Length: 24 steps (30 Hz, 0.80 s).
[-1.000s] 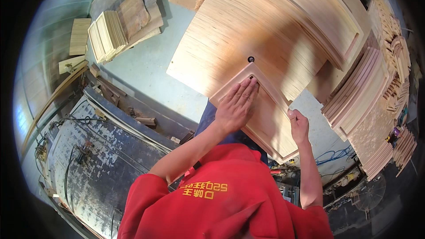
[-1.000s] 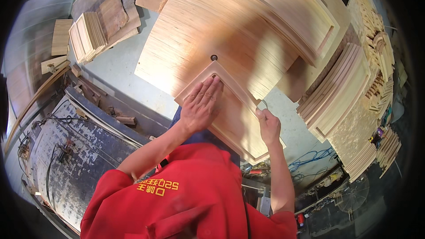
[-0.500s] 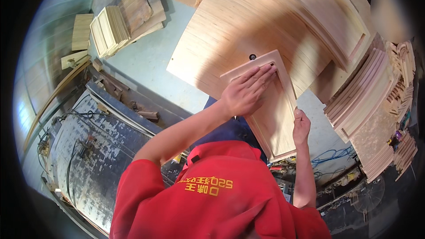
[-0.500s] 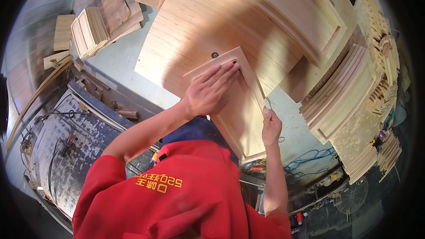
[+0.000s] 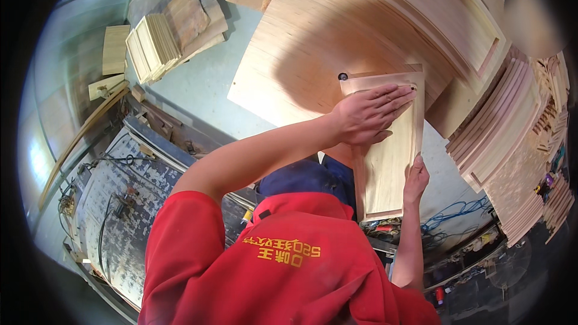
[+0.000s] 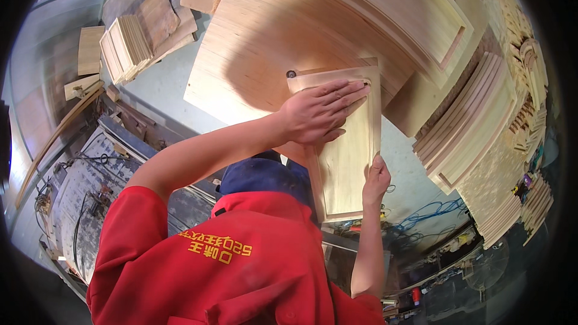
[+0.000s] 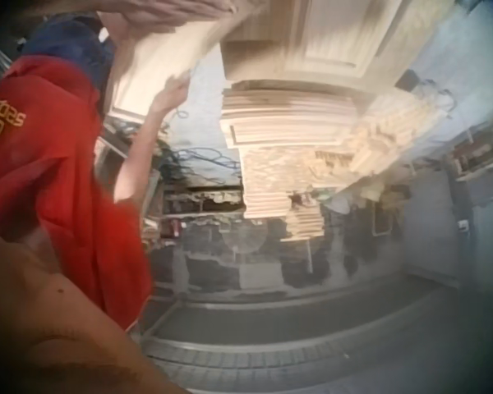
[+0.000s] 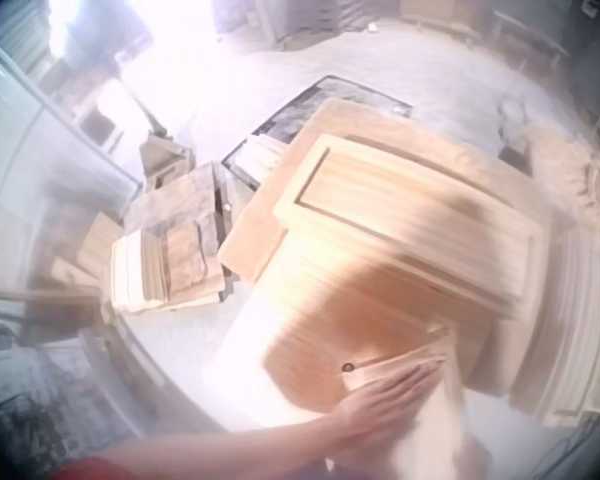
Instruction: The person repeatedly picks up rectangular wooden panels, aligns them on a workbench, and stacks them. The person handles each panel individually, turning them over and placing them in a growing stack.
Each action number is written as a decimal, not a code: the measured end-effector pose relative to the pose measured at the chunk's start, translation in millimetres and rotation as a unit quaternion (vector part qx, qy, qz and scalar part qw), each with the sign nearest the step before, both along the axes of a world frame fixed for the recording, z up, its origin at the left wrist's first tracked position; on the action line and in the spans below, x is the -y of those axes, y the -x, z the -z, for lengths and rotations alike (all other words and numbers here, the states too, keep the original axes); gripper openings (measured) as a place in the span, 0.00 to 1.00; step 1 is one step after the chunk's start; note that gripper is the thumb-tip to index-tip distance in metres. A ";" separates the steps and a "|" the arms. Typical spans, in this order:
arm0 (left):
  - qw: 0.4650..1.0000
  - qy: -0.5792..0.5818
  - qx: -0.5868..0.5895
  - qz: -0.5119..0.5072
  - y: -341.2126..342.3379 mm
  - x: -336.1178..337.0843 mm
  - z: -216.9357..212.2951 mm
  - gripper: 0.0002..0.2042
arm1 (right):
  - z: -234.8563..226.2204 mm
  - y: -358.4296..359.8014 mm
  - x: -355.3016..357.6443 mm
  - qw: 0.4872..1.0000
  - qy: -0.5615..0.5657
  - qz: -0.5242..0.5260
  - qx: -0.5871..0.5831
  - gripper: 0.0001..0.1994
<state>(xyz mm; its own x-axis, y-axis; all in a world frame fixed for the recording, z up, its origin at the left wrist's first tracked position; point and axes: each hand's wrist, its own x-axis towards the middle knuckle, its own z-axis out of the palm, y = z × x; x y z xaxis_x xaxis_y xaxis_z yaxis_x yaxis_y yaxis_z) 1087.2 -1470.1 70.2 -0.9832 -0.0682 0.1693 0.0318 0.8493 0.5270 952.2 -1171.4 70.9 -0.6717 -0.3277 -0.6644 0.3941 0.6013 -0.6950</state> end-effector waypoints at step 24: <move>0.737 -0.566 0.134 -0.345 -27.8 -148.6 -117.9 0.17 | -52.6 46.1 -19.5 0.982 0.122 0.133 -0.048 0.25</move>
<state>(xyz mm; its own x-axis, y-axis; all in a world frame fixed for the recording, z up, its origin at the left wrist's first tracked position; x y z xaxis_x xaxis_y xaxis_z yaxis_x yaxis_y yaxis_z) 1115.0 -1321.5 188.1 -0.6359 -0.5165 -0.5734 -0.4356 -0.3731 0.8192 906.1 -1151.9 123.5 -0.8103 -0.2742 -0.5179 0.4408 0.2970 -0.8470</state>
